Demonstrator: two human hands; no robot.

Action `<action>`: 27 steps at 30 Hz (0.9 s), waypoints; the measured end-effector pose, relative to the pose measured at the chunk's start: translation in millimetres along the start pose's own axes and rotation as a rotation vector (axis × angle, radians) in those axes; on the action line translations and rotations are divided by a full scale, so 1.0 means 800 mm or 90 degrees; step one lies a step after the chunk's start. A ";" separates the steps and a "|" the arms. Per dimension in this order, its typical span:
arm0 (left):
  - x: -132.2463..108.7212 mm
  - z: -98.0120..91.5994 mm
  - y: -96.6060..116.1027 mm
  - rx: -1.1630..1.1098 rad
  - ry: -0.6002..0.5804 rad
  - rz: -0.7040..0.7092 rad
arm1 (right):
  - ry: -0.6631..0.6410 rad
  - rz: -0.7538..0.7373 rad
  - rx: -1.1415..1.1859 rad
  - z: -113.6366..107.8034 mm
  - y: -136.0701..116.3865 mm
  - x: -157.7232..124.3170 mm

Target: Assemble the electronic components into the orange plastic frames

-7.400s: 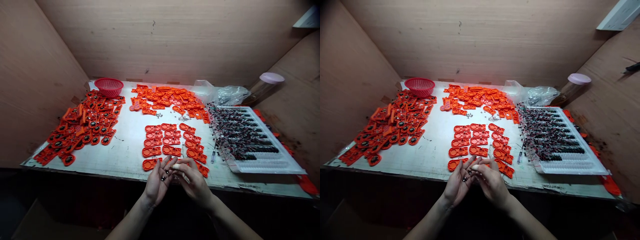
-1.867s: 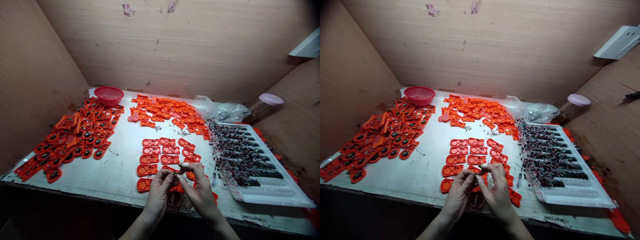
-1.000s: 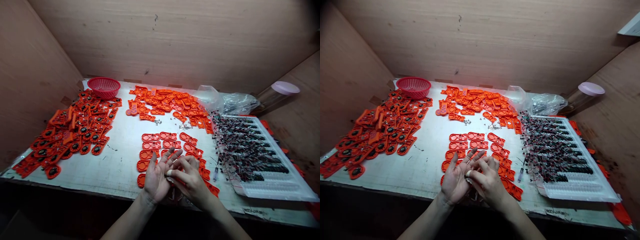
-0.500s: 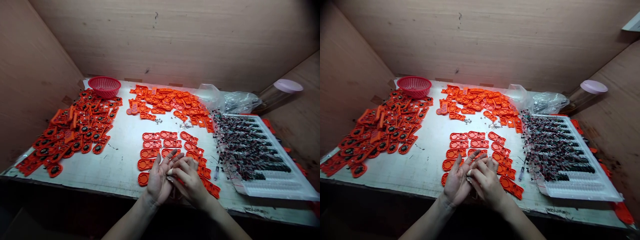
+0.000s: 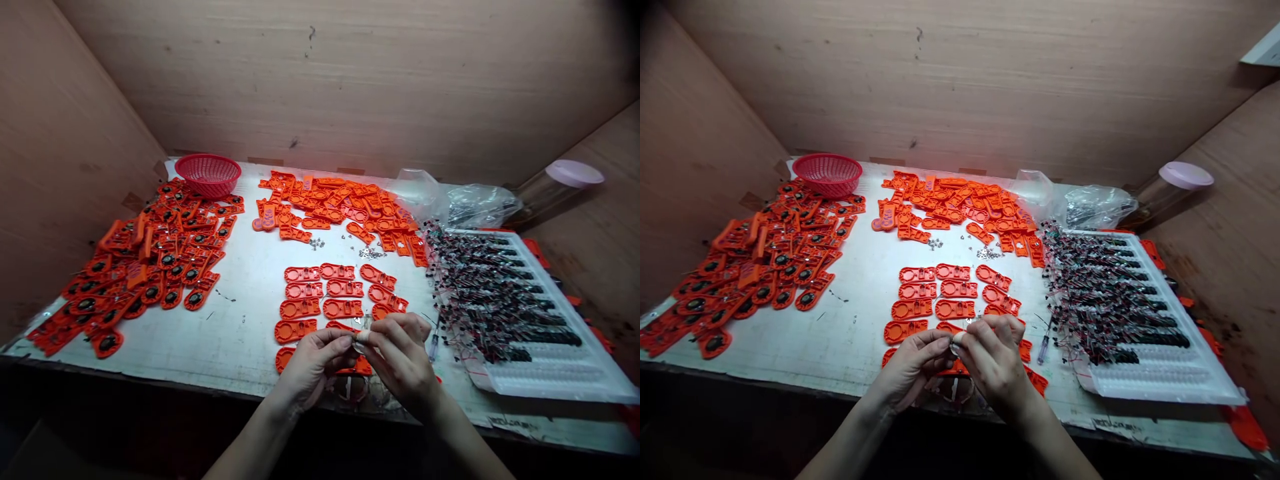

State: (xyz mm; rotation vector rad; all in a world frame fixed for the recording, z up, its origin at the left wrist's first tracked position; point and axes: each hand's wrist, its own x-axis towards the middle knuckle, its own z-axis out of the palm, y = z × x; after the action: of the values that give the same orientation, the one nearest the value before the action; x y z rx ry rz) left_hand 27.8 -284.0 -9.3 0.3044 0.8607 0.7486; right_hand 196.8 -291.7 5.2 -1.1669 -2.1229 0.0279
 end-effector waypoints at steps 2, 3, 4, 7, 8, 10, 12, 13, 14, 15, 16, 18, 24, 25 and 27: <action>0.001 0.001 0.001 -0.021 -0.019 -0.011 | 0.007 0.028 0.053 0.002 0.003 -0.001; 0.002 0.001 0.001 -0.025 -0.025 -0.007 | 0.004 0.034 0.059 0.003 0.004 -0.001; 0.003 0.002 0.000 -0.019 -0.025 0.002 | -0.005 0.031 0.047 0.004 0.004 -0.002; 0.008 0.001 -0.002 0.012 0.002 0.030 | -0.034 -0.016 -0.047 0.006 0.003 -0.004; 0.009 0.000 -0.002 0.014 0.007 0.023 | -0.036 -0.030 -0.065 0.006 0.001 -0.005; 0.011 -0.003 0.000 -0.003 -0.001 -0.010 | -0.023 -0.032 -0.047 0.007 -0.001 -0.004; 0.011 -0.006 0.002 -0.025 -0.030 -0.042 | -0.004 -0.003 0.014 0.007 -0.002 -0.002; 0.011 -0.008 0.003 -0.031 -0.046 -0.050 | 0.000 0.014 0.048 0.007 -0.001 -0.001; 0.010 -0.009 0.004 -0.035 -0.061 -0.058 | -0.001 0.026 0.081 0.007 0.001 -0.001; 0.010 -0.009 0.005 -0.038 -0.075 -0.066 | -0.008 0.036 0.112 0.007 0.003 -0.001; 0.010 -0.010 0.004 -0.041 -0.083 -0.071 | -0.020 0.043 0.143 0.007 0.005 -0.001; 0.010 -0.010 0.001 -0.048 -0.086 -0.070 | -0.044 0.059 0.207 0.008 0.009 -0.002; 0.011 -0.007 -0.011 -0.034 -0.010 0.031 | -0.017 0.053 0.126 0.014 0.008 -0.004; 0.010 -0.007 -0.011 -0.022 -0.003 0.041 | -0.010 0.025 0.087 0.015 0.005 -0.004; 0.008 -0.008 -0.011 -0.014 -0.006 0.031 | 0.011 0.002 0.061 0.016 -0.001 -0.005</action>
State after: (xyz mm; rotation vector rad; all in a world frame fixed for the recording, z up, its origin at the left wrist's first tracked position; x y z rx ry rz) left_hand 29.7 -285.8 -21.2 0.3094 0.8379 0.8010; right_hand 189.9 -291.5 -6.3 -1.1097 -2.0816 0.1202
